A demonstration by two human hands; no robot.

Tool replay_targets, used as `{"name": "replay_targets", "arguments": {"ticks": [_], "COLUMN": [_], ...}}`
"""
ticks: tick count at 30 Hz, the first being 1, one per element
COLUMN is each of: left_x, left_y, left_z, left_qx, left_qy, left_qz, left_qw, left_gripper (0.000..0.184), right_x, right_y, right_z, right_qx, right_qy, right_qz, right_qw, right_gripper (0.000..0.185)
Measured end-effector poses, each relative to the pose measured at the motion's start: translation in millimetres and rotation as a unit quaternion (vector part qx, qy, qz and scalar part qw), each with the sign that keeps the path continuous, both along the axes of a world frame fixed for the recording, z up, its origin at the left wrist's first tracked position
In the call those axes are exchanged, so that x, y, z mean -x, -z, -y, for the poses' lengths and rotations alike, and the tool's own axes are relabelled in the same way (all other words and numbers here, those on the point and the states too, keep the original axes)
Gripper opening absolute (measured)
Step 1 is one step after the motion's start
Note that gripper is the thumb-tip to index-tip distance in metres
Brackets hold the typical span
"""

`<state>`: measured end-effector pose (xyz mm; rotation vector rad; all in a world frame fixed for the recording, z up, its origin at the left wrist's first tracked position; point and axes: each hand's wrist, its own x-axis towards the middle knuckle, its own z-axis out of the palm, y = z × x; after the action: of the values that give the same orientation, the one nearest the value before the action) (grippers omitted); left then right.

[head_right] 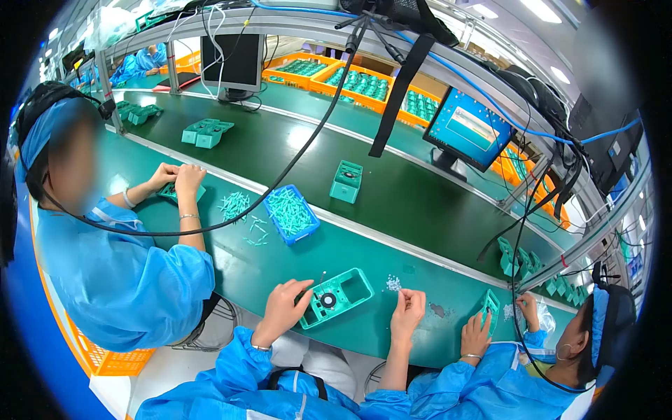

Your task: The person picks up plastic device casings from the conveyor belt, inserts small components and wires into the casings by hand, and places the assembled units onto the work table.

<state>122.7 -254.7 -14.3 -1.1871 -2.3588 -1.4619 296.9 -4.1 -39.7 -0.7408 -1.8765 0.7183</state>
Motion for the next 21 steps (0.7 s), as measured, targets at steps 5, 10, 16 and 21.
{"name": "replay_targets", "arguments": {"ticks": [5,10,16,21], "left_x": [-10.8,-22.8,-54.1,-71.4], "left_y": [0.9,-22.7,-22.1,-12.0], "left_z": [15.4,22.8,2.6,-6.3], "left_qx": [-0.016,0.079,0.077,0.039], "left_qy": [-0.046,-0.057,0.007,0.127], "left_qz": [0.025,0.057,0.110,0.198], "left_qw": [0.999,0.994,0.991,0.971], "left_gripper": [0.034,0.052,0.077,0.081], "right_x": [-1.9,-1.8,-3.2,-3.9], "right_y": [-2.1,-6.4,-10.9,-16.1], "right_z": [3.6,8.3,8.3,11.7], "right_qx": [-0.005,-0.011,-0.034,-0.048], "right_qy": [-0.013,-0.027,-0.022,-0.024], "right_qz": [-0.012,-0.017,-0.057,-0.070], "right_qw": [1.000,0.999,0.998,0.996], "right_gripper": [0.004,0.004,0.005,0.007]}}
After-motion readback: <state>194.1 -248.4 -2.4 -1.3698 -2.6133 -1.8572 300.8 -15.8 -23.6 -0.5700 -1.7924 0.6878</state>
